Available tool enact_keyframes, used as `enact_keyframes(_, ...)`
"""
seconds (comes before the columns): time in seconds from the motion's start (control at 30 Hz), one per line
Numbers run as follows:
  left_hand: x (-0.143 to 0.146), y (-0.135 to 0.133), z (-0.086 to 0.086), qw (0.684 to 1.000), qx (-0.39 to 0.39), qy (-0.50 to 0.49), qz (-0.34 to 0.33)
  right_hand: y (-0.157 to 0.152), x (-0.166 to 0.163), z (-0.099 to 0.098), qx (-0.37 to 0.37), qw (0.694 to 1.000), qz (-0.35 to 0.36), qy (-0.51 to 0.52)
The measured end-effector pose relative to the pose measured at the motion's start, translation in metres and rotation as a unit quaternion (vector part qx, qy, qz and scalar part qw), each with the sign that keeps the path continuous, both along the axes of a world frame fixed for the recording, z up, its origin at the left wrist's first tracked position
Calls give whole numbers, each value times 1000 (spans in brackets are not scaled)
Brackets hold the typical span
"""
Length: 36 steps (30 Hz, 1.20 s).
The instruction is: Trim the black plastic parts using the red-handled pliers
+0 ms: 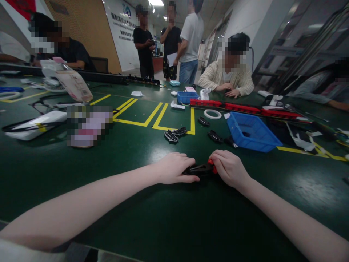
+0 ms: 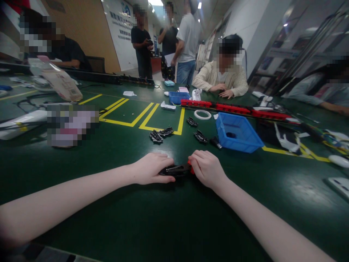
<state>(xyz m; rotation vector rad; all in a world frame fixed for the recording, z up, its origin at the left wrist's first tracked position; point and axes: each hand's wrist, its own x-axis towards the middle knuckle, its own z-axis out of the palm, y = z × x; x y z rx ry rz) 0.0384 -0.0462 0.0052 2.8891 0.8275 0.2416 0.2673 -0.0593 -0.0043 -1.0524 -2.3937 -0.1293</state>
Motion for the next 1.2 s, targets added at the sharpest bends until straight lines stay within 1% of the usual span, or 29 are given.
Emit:
enact_keyframes(0.2, 0, 1, -1, 1000, 3, 2, 1, 0, 0, 0, 15, 1000, 5, -1)
enact_keyframes(0.43, 2, 1, -1, 1000, 7, 16, 21, -2, -1, -1, 29, 1000, 1, 0)
enact_keyframes(0.77, 2, 0, 2, 1000, 2, 20, -3, 2, 4, 2, 28, 999, 15, 0)
enact_keyframes(1.03, 2, 1, 2, 1000, 10, 9, -5, 1, 1, 1, 19, 1000, 14, -4)
enact_keyframes(1.2, 3, 1, 2, 1000, 20, 19, -3, 0, -1, 0, 15, 1000, 12, -11)
